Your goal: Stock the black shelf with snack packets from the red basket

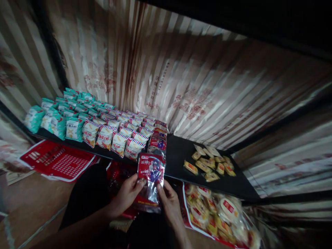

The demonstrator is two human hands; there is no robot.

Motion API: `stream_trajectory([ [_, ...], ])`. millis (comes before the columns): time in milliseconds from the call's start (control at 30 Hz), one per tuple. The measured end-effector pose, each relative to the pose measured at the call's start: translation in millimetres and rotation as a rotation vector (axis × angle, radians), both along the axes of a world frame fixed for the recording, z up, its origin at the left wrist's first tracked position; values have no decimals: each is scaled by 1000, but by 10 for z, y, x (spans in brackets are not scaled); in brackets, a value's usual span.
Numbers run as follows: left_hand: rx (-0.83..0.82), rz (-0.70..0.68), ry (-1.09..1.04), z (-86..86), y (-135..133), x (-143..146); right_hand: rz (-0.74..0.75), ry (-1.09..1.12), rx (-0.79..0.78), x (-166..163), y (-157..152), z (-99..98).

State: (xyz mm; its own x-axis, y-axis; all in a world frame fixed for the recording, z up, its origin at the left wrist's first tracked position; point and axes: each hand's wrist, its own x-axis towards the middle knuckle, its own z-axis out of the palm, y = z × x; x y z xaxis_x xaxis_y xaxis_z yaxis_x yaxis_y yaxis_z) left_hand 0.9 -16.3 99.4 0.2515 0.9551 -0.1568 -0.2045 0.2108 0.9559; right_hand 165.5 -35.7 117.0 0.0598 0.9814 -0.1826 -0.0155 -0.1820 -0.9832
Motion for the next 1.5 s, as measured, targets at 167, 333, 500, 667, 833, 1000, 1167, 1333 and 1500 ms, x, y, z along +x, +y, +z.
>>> stream_trajectory([
  [167, 96, -100, 41, 10, 237, 224, -149, -3, -24, 132, 181, 78],
  [333, 248, 18, 323, 259, 491, 451, -335, 18, 167, 405, 730, 178],
  [500, 604, -5, 562, 393, 807, 749, -407, 142, 191, 692, 1621, 283],
  [667, 732, 65, 671, 327, 1316, 1096, -351, 155, 192, 784, 2446, 263],
  [833, 697, 194, 734, 172, 1798, 1314, -320, -17, 219, 750, 2999, 180],
  [1000, 584, 225, 808, 56, 2117, 1398, -268, -473, 176, 742, 3324, 99],
  [1167, 519, 241, 877, 72, 2193, 1394, -268, -715, 102, 729, 3469, 62],
  [1333, 499, 229, 928, 101, 2159, 1363, -162, -1045, 2, 667, 3468, 84],
  [1500, 498, 215, 950, 101, 2146, 1355, -44, -1226, -32, 633, 3441, 106],
])
